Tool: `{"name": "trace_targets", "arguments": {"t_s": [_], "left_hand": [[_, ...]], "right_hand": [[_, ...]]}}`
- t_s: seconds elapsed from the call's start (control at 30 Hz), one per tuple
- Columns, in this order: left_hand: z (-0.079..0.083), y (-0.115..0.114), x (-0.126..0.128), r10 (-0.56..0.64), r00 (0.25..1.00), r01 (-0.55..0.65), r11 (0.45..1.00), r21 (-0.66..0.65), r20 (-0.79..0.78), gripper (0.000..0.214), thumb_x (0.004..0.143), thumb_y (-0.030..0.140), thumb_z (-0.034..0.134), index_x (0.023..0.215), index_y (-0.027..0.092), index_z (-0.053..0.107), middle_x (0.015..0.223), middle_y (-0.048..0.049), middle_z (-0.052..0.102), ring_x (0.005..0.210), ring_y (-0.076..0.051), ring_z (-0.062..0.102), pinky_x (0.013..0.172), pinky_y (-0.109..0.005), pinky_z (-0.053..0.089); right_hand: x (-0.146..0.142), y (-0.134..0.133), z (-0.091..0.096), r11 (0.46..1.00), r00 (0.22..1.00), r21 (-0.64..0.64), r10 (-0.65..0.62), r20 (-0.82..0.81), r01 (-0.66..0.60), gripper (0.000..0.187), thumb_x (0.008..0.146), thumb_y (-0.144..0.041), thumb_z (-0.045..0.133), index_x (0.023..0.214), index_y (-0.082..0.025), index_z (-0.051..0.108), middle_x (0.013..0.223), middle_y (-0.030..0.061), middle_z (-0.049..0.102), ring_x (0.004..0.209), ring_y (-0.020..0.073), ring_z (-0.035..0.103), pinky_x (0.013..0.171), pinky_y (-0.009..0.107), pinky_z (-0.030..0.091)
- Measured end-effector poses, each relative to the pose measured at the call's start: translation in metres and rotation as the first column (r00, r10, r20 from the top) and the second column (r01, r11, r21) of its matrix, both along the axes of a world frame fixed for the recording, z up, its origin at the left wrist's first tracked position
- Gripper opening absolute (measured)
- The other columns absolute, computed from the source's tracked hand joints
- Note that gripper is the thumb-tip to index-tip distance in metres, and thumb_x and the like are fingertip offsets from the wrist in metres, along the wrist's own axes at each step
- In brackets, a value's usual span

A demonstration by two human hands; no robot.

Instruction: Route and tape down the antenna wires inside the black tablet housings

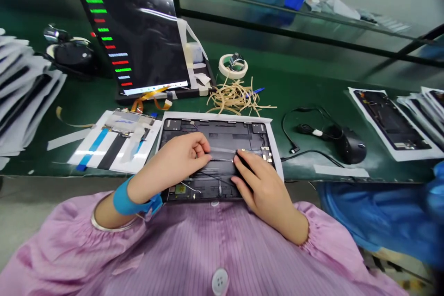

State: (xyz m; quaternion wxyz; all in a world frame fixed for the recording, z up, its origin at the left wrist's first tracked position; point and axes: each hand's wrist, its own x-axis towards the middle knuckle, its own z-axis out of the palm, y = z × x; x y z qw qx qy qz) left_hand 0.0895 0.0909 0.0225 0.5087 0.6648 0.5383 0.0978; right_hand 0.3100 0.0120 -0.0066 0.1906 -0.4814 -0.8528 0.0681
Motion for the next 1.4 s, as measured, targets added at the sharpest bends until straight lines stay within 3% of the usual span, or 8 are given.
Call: {"name": "trace_targets", "arguments": {"t_s": [0.23, 0.5, 1.4], "left_hand": [[-0.0054, -0.0031, -0.0022, 0.006, 1.0, -0.006, 1.0, -0.013, -0.012, 0.022, 0.08, 0.04, 0.062, 0.089, 0.021, 0.057, 0.068, 0.0032, 0.057, 0.057, -0.011, 0.051, 0.051, -0.023, 0.038], [-0.0084, -0.0041, -0.0008, 0.013, 0.993, -0.007, 0.999, 0.05, -0.117, 0.016, 0.08, 0.036, 0.062, 0.087, 0.022, 0.058, 0.063, 0.0051, 0.055, 0.054, -0.01, 0.049, 0.051, -0.022, 0.036], [-0.0066, -0.0034, 0.0026, 0.006, 0.982, 0.008, 0.998, 0.07, -0.187, 0.012, 0.078, 0.031, 0.06, 0.087, 0.024, 0.056, 0.062, 0.0074, 0.056, 0.051, -0.009, 0.048, 0.051, -0.023, 0.033]], "right_hand": [[-0.0003, -0.0002, 0.0014, 0.999, 1.0, -0.047, -0.004, -0.006, 0.003, 0.036, 0.093, -0.024, 0.052, 0.123, -0.004, 0.057, 0.13, 0.0194, 0.055, 0.119, 0.0287, 0.051, 0.095, 0.046, 0.051], [0.0008, 0.0002, 0.0011, 0.998, 1.0, -0.065, 0.009, -0.023, -0.01, 0.037, 0.091, -0.022, 0.055, 0.123, -0.002, 0.056, 0.13, 0.0205, 0.055, 0.12, 0.0298, 0.05, 0.096, 0.046, 0.05], [0.0015, 0.0005, 0.0019, 0.998, 0.999, -0.063, 0.018, -0.027, -0.02, 0.038, 0.091, -0.019, 0.055, 0.126, -0.004, 0.054, 0.13, 0.0195, 0.055, 0.12, 0.0286, 0.051, 0.096, 0.045, 0.05]]}}
